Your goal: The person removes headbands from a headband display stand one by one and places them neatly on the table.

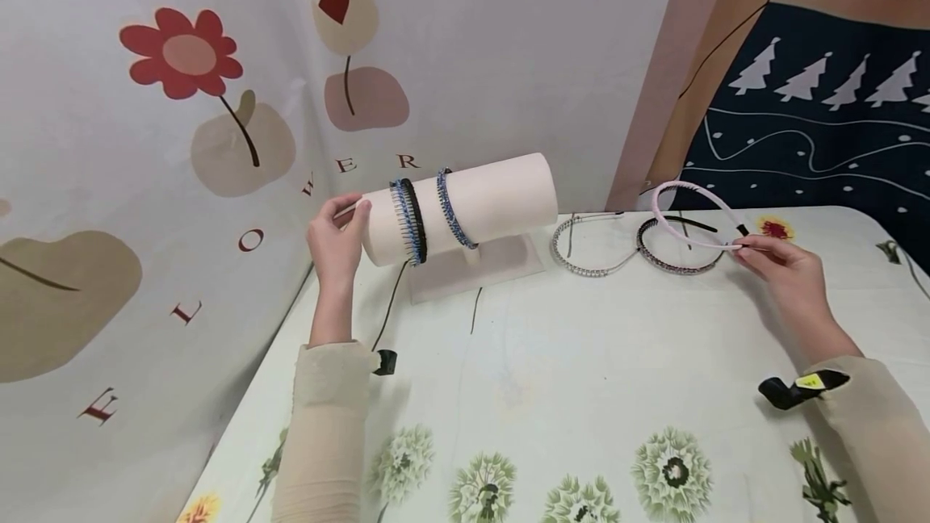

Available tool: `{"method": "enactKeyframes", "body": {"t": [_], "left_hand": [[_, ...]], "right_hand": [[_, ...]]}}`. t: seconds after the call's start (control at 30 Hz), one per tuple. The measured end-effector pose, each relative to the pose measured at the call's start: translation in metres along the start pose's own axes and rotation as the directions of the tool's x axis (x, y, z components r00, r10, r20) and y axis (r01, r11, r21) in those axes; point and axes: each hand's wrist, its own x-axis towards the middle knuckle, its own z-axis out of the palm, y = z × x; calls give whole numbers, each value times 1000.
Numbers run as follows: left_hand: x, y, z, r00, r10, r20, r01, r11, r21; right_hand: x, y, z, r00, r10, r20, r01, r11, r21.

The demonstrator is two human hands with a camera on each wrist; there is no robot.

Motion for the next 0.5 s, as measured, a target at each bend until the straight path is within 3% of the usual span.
{"method": "enactKeyframes", "body": {"t": [0.27, 0.5], "left_hand": [[-1, 0, 0, 1000, 1, 1, -1, 1000, 6], [0, -1, 0, 1000, 12, -5, -12, 1000, 11]], "right_hand": [[-2, -1, -18, 1000, 20, -18, -20, 999, -37], [-4, -5, -33, 997, 58, -48, -64, 989, -136]]}}
